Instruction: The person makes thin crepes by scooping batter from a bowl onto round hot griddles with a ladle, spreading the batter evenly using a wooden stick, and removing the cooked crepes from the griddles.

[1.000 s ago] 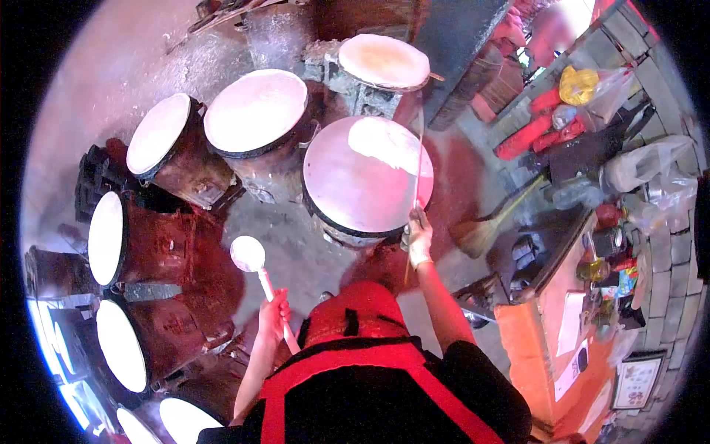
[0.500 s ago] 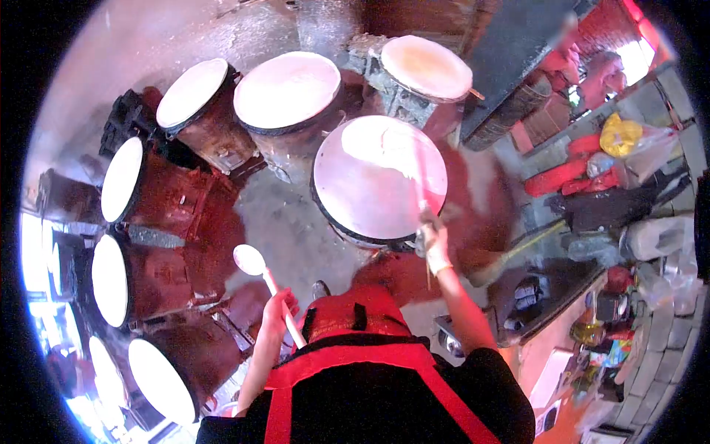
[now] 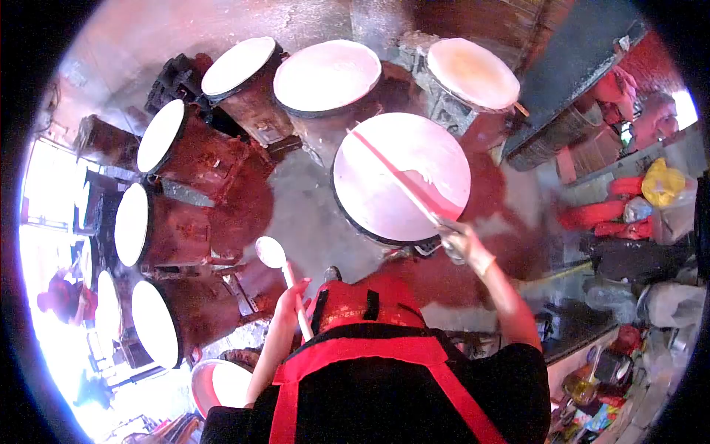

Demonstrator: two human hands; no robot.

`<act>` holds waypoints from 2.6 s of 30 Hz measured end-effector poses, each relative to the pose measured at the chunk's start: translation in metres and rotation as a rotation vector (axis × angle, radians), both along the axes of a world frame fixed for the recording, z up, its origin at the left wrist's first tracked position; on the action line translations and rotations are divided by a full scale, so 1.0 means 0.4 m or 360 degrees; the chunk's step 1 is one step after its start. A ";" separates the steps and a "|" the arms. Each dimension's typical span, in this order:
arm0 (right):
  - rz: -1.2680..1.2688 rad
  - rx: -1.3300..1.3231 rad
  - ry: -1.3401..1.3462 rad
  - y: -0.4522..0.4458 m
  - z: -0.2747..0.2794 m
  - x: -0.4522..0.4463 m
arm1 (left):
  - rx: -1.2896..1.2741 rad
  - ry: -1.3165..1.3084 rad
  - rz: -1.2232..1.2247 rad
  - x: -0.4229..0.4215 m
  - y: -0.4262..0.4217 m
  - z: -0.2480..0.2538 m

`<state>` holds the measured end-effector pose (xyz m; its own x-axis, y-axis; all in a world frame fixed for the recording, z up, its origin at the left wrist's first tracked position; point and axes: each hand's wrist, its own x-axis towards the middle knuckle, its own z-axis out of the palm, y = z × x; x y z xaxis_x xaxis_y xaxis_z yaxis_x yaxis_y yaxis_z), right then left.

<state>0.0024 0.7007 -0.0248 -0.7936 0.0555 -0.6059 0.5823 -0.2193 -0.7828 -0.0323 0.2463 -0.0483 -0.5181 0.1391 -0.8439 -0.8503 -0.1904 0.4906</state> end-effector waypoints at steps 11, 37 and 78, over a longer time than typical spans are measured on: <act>0.0372 -0.0200 -0.0008 0.139 0.023 -0.066 | -0.0231 0.0179 0.0224 0.129 0.067 0.134; -0.0588 0.0049 0.0321 -0.380 -0.161 0.441 | -0.0215 0.0268 -0.0889 -0.149 -0.146 0.045; -0.1146 -0.0031 0.0168 -0.679 -0.213 0.046 | -0.0169 0.0459 -0.0714 -0.043 -0.391 0.103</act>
